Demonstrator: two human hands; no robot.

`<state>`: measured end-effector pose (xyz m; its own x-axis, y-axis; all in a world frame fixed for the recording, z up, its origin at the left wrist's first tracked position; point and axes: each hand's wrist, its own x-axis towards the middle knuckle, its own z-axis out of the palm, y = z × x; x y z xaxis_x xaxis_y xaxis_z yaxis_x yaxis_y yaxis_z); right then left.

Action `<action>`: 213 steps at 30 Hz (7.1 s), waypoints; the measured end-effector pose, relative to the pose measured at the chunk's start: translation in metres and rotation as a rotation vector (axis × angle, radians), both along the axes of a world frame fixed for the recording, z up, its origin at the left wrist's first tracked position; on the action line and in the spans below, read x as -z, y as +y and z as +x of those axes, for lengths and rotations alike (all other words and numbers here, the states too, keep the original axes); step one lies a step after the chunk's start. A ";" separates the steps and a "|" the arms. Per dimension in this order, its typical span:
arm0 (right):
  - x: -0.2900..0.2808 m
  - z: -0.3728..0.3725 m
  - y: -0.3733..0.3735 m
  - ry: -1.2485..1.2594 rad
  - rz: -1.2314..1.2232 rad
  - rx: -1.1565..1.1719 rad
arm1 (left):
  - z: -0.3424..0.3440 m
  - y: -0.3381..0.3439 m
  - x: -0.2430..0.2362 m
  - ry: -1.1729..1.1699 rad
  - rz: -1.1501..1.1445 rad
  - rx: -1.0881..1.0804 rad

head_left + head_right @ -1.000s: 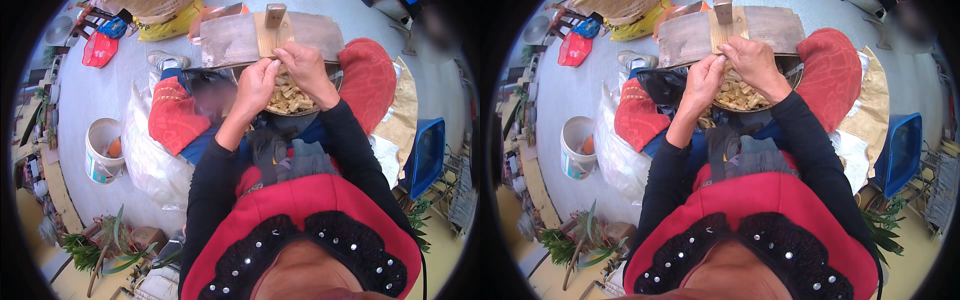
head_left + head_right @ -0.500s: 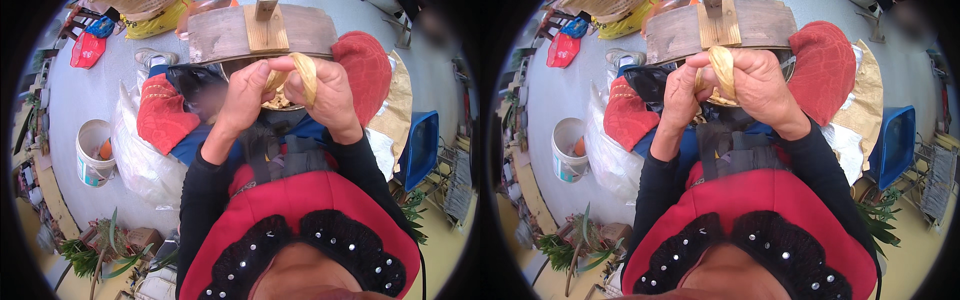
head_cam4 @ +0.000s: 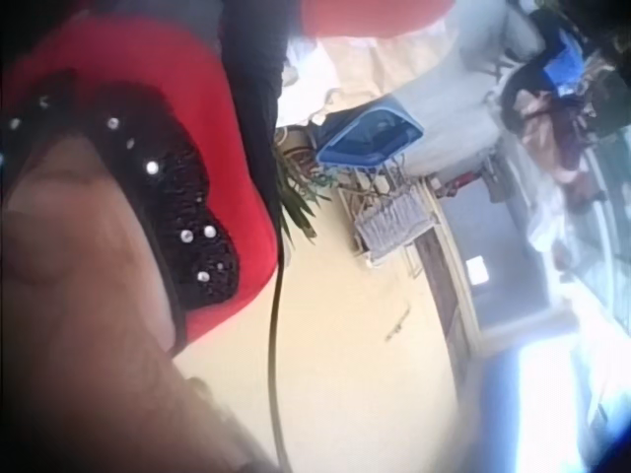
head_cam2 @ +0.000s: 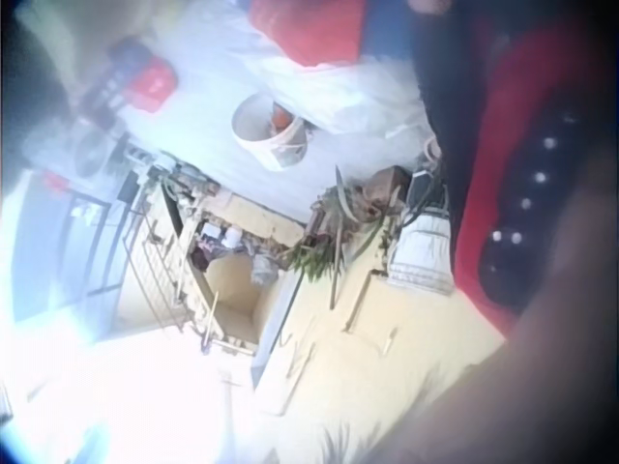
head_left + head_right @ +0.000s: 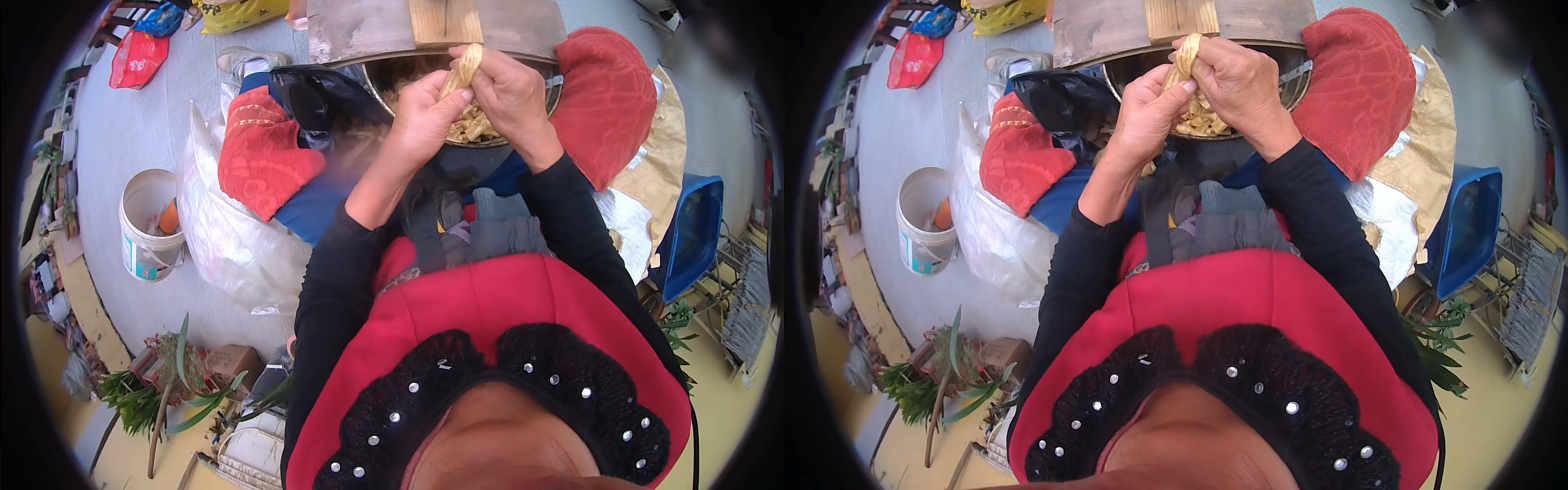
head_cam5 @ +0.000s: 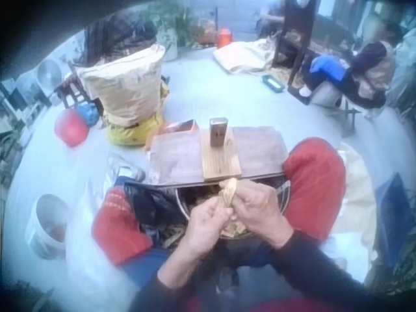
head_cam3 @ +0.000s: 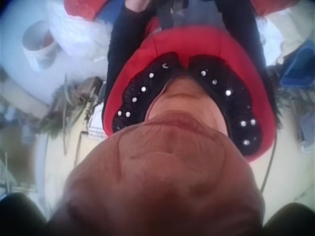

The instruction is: The person sits on the floor and peels thin strips from a light-colored vegetable using a handheld peeler, collecting the strips in a metal bowl. The person handles the vegetable and peeler by hand, repeatedly peeling and placing the strips into the bowl.

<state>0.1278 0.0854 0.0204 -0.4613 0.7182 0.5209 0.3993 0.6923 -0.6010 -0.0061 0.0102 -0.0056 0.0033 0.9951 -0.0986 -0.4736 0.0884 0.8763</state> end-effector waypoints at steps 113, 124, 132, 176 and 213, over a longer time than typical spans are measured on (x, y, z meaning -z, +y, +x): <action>0.008 0.000 0.019 -0.248 -0.358 -0.133 | -0.037 0.033 -0.019 1.073 0.018 -0.098; -0.037 0.009 0.000 0.541 -1.110 -0.376 | -0.002 -0.002 -0.039 0.080 0.040 -0.016; 0.007 0.004 0.002 0.197 -0.320 -0.032 | 0.020 0.007 -0.019 -0.082 0.013 -0.042; 0.015 0.020 0.007 0.652 -0.890 -0.087 | -0.003 -0.035 0.002 1.321 0.371 -0.371; -0.019 0.027 0.048 -0.001 -0.686 -0.231 | -0.050 0.034 -0.022 0.597 0.076 0.048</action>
<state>0.1553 0.1339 0.0395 -0.6409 0.7675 -0.0127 0.2889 0.2259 -0.9303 -0.0562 0.0438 0.0167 0.0144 0.9995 -0.0263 0.1050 0.0247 0.9942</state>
